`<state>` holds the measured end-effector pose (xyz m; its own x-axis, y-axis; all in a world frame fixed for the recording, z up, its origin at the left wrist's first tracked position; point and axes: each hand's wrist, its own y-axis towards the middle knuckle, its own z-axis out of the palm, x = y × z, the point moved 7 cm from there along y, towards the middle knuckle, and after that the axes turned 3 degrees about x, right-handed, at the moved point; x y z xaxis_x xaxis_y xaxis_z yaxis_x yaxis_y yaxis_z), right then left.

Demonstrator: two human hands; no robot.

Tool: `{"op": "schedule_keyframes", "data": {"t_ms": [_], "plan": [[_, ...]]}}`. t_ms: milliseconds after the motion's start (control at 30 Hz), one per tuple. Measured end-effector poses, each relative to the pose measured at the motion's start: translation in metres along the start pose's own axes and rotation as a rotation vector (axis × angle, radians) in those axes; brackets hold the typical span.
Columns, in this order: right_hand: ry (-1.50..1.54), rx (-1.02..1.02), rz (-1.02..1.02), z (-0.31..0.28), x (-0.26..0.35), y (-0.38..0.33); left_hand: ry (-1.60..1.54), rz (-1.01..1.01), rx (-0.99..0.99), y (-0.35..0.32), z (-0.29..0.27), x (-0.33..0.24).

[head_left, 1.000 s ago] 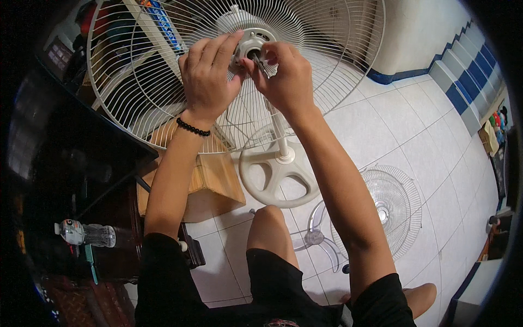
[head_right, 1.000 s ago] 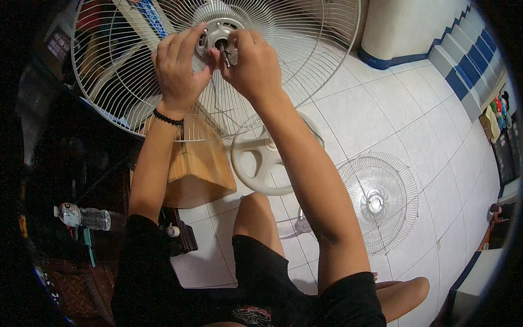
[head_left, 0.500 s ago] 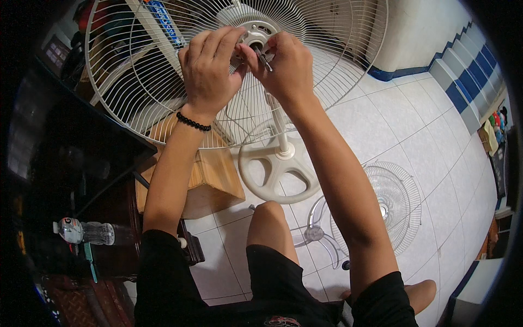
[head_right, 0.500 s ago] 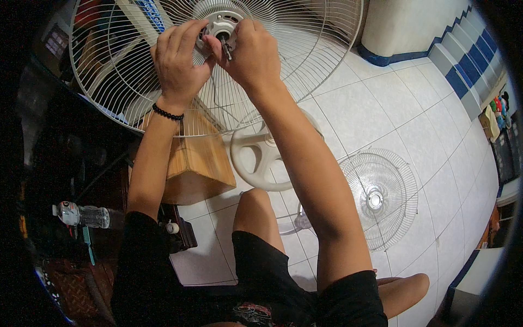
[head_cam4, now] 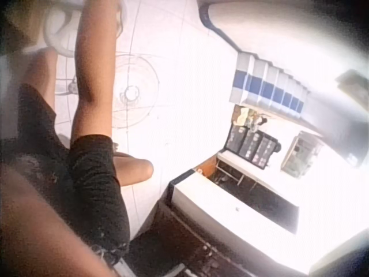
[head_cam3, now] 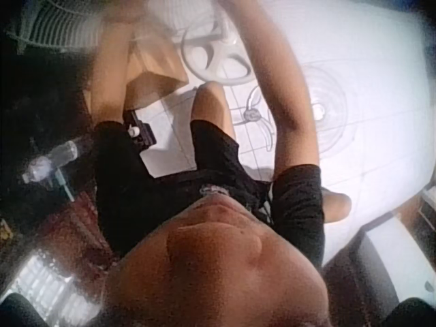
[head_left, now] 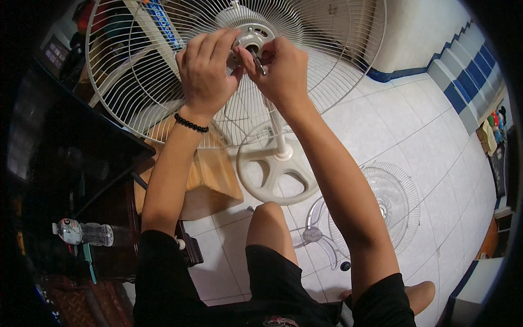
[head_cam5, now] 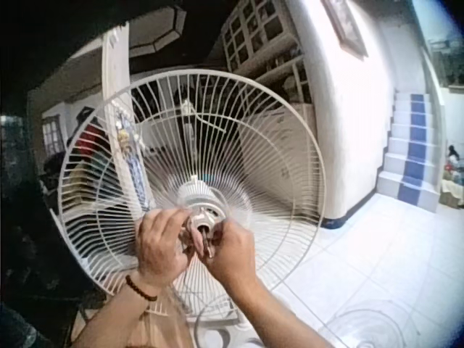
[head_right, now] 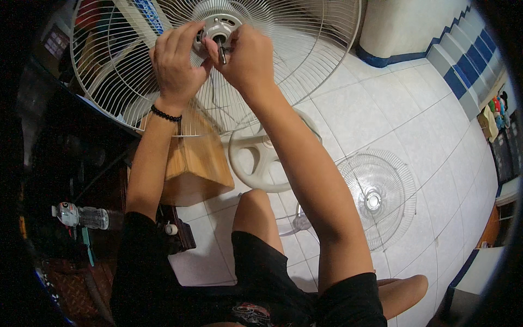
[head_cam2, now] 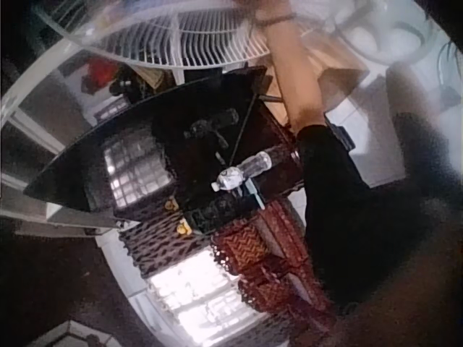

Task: The person assembles a standing fan by attaching the fan blades to the motor hub, securing them with a nut, and then fitting the front and rear wire cages. The person wipes the blades with a cloth during assembly and then stands up to move around the room.

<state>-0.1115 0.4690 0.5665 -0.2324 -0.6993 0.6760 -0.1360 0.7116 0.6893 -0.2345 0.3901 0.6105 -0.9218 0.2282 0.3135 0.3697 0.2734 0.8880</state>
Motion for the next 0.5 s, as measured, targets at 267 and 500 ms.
{"op": "schedule_keyframes", "data": {"t_ms": [267, 500], "plan": [[-0.221, -0.106, -0.572, -0.018, 0.038, 0.0, -0.019, -0.017, 0.016, 0.002, -0.004, -0.004], [-0.202, -0.135, -0.42, -0.014, 0.028, 0.005, 0.006, 0.012, -0.008, -0.002, -0.003, 0.003]]}}
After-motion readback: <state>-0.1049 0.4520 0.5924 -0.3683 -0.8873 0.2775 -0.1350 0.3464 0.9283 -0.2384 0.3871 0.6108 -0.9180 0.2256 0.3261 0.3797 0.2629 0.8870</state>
